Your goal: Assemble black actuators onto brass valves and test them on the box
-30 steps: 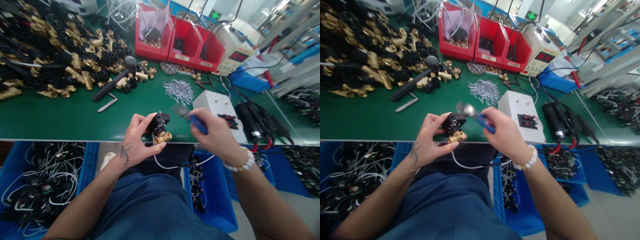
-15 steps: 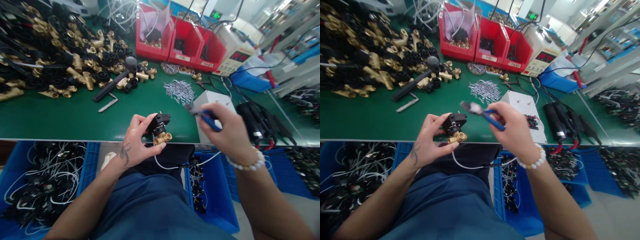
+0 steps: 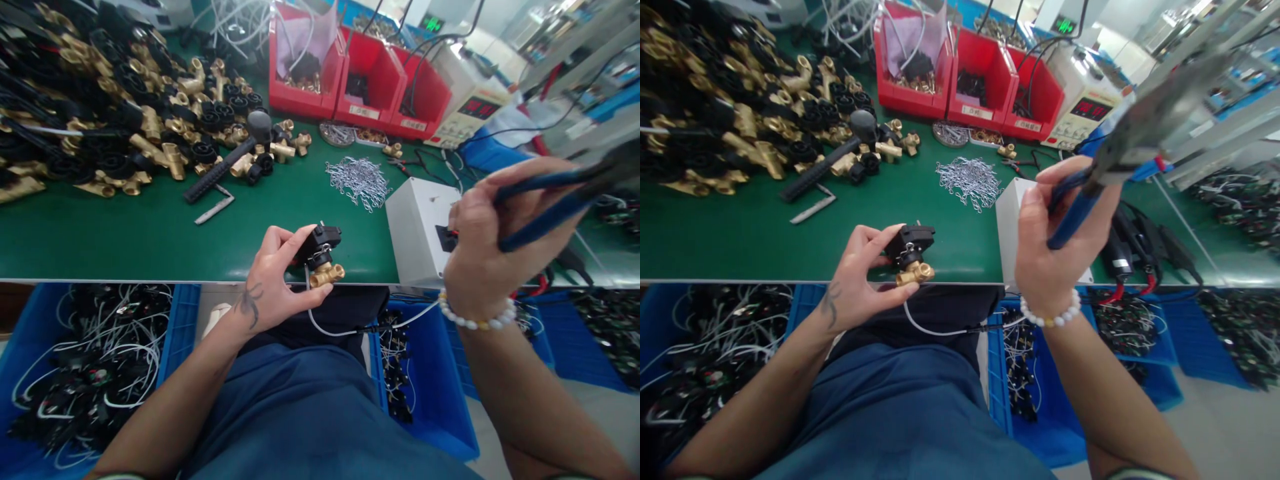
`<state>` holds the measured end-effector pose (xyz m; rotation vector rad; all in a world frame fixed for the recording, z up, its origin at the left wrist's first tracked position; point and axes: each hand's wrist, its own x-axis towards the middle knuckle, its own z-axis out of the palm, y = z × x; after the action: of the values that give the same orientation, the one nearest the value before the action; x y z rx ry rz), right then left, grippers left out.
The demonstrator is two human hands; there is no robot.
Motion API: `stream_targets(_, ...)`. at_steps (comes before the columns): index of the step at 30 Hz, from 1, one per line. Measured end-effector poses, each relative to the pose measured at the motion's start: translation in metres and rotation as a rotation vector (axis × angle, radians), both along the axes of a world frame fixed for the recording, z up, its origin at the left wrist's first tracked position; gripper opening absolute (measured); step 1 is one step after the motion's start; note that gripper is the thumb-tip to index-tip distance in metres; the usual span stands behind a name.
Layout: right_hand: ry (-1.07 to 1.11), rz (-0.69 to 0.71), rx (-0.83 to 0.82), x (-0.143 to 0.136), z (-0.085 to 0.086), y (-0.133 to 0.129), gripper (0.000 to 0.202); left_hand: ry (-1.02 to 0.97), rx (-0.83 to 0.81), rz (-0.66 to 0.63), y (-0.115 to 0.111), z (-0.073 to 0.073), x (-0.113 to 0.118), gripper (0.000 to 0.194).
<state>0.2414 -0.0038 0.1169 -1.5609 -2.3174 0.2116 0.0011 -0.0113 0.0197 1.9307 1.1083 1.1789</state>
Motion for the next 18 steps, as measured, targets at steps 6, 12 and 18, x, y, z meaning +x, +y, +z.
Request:
stream_targets(6, 0.171, -0.089, 0.194, -0.007, 0.005, 0.008, 0.016, -0.025, 0.000, -0.004, 0.000, -0.001, -0.001, 0.073)
stream_targets(12, 0.382, -0.013, 0.435, -0.011, -0.011, 0.008, 0.007, -0.007, 0.011, -0.015, 0.000, -0.001, -0.001, 0.073)
stream_targets(18, 0.043, 0.058, 0.204, -0.007, 0.001, 0.008, 0.009, -0.032, -0.001, -0.009, 0.000, -0.002, -0.002, 0.074)
